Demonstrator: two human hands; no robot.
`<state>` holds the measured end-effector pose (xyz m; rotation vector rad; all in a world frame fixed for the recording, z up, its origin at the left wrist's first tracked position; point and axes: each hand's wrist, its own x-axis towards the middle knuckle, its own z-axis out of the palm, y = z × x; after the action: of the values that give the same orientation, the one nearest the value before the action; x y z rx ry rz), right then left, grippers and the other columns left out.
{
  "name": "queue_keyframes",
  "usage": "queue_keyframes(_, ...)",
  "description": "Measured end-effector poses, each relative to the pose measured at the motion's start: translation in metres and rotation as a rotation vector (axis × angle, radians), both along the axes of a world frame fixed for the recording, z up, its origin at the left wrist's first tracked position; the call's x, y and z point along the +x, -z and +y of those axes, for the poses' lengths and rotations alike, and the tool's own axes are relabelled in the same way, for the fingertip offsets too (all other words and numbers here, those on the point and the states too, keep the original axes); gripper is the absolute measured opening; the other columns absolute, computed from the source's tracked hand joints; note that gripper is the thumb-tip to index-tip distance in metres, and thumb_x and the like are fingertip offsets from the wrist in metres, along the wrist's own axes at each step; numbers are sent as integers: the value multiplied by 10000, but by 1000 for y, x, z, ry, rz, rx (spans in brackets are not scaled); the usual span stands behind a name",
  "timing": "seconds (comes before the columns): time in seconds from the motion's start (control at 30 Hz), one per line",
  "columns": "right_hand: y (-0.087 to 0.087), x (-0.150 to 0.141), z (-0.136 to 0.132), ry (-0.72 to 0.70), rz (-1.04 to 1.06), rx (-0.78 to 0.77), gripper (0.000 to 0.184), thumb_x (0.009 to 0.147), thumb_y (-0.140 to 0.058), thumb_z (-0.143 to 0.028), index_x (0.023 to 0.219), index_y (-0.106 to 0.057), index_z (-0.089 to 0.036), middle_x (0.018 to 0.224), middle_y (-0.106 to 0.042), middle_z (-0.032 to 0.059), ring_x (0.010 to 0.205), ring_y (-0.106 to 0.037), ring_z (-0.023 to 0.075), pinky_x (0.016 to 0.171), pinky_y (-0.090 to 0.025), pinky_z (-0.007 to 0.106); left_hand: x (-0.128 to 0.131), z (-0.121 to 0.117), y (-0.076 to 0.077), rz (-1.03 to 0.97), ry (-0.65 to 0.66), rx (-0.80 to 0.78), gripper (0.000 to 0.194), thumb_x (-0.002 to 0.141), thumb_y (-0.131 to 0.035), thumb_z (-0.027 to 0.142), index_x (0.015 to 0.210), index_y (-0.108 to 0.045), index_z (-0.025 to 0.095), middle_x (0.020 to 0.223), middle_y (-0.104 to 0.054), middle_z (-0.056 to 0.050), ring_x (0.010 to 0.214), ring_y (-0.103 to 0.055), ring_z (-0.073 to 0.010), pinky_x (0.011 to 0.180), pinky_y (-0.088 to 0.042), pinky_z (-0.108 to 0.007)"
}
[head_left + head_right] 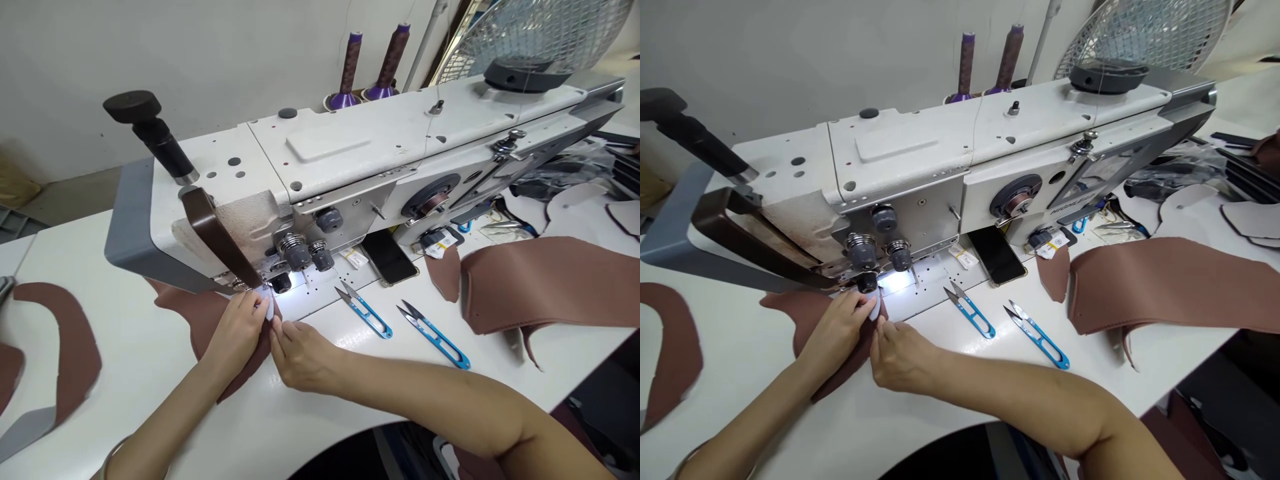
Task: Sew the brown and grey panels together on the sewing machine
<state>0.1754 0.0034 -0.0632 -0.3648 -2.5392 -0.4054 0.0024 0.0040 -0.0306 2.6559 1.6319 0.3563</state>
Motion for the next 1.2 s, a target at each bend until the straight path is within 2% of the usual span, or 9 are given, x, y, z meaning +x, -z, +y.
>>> queue_keyframes(0.13,0,-3,2,16,-19,-30,282,835,-360,54,914,-629,86,872,-655,311,666,-585,244,485,-434,335,-2,4,1,59,28,13,232,868,-428,179,998,-599,90,841,-566,-98,753,-511,-231,682,-444,-351)
queue_keyframes(0.3,6,-6,4,44,29,-73,306,848,-337,39,917,-635,49,889,-661,286,668,-575,233,496,-444,331,-4,9,-1,132,27,-15,209,849,-447,176,974,-603,112,842,-587,-95,754,-535,-231,678,-442,-348)
queue_keyframes(0.5,11,-8,4,38,20,-93,308,857,-334,33,980,-615,60,945,-658,293,690,-576,227,516,-466,339,-7,11,1,208,47,-26,223,837,-455,148,984,-614,95,825,-594,-103,729,-552,-244,634,-430,-355)
queue_keyframes(0.67,12,-8,9,18,-45,-175,339,877,-312,4,1089,-565,83,1099,-606,342,697,-561,222,522,-465,344,-14,14,10,221,85,8,226,868,-407,98,965,-612,101,833,-613,-101,745,-578,-246,621,-437,-351)
queue_keyframes(0.83,9,-9,13,44,-137,-332,372,897,-335,-47,1196,-508,95,1214,-554,343,719,-550,224,540,-483,350,-23,17,18,175,116,16,240,895,-368,93,955,-599,124,862,-635,-110,754,-601,-252,613,-449,-356)
queue_keyframes(1.0,2,-9,15,67,-252,-409,412,910,-331,-75,1268,-468,75,1284,-516,325,774,-550,230,600,-516,357,-33,20,27,132,131,65,252,891,-393,105,1048,-590,115,945,-657,-140,808,-628,-268,662,-481,-378)
queue_keyframes(1.1,-2,-9,17,68,-305,-432,447,904,-345,-95,1312,-436,66,1343,-463,324,806,-549,232,631,-522,363,-35,22,26,146,142,133,274,900,-377,106,1068,-594,102,939,-669,-150,825,-637,-273,698,-493,-386)
queue_keyframes(1.2,-4,-8,19,66,-339,-439,477,902,-357,-115,1350,-407,40,1398,-411,310,828,-548,231,637,-517,364,-35,26,22,153,127,134,288,904,-353,119,1038,-608,105,906,-669,-153,828,-636,-281,709,-498,-394)
